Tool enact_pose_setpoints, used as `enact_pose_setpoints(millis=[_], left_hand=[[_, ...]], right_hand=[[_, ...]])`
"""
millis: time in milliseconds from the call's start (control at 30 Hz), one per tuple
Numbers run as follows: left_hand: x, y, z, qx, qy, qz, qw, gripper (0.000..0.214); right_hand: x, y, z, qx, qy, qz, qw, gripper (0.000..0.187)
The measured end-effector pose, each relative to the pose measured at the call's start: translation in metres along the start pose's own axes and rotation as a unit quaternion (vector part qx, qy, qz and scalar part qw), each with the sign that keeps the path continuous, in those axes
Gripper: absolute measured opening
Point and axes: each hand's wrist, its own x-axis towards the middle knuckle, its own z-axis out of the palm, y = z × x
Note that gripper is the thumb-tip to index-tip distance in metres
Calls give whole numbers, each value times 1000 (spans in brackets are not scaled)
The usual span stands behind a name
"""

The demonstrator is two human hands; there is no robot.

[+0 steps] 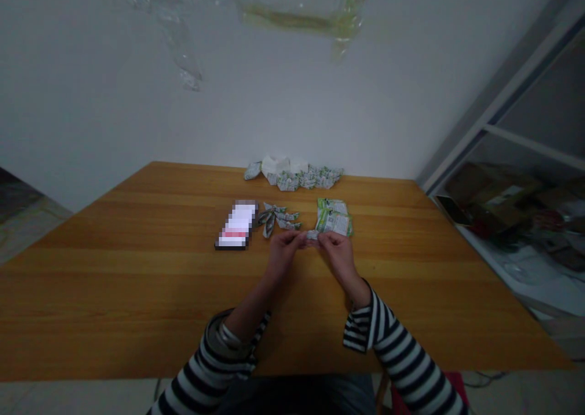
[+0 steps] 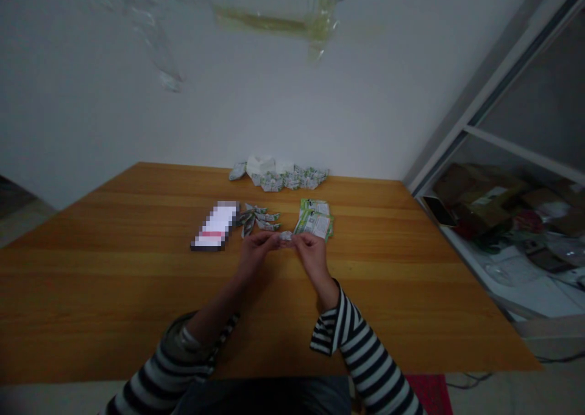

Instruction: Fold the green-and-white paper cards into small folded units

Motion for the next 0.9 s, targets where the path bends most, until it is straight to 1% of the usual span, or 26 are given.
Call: enact_pose_setpoints(millis=[133, 233, 267, 333, 400, 467, 567, 633, 700, 800, 867, 900], left_hand=[[1, -4, 2, -31, -1, -13, 999, 34], [-1, -2, 5, -56, 11, -14, 998, 35], [-2, -1, 6, -64, 19, -12, 998, 36], [-5, 2, 9, -72, 29, -4, 997, 40], [-6, 3, 10, -67, 29, 3, 997, 42], [-6, 1, 10, -55, 15, 7, 998, 40], [-4, -7, 5, 13, -38, 24, 999, 34], [-2, -12, 2, 100, -68, 62, 991, 31], [-1, -14, 0, 161, -82, 92, 979, 30], [-2, -14, 0, 164, -102, 87, 977, 31], [-3, -13, 0, 153, -97, 80, 980, 32], [-4, -12, 0, 158, -86, 84, 980, 32]], right_hand=[[-2, -2, 4, -34, 28, -30, 999, 26], [-6, -5, 12, 19, 69, -13, 997, 23], [-8, -6, 15, 44, 80, -4, 996, 25], [-10, -7, 19, 78, 92, 8, 993, 31], [-11, -7, 22, 84, 92, 9, 992, 34], [-10, -5, 21, 74, 92, 7, 993, 31], [-7, -2, 16, 8, 96, -15, 995, 24], [-5, -3, 11, -52, 93, -46, 993, 18], [-3, -6, 6, -78, 77, -70, 992, 16], [-1, -9, 3, -39, 30, -59, 997, 24], [1, -7, 3, -1, 2, -33, 999, 32], [1, -5, 3, 14, -4, -20, 1000, 33]])
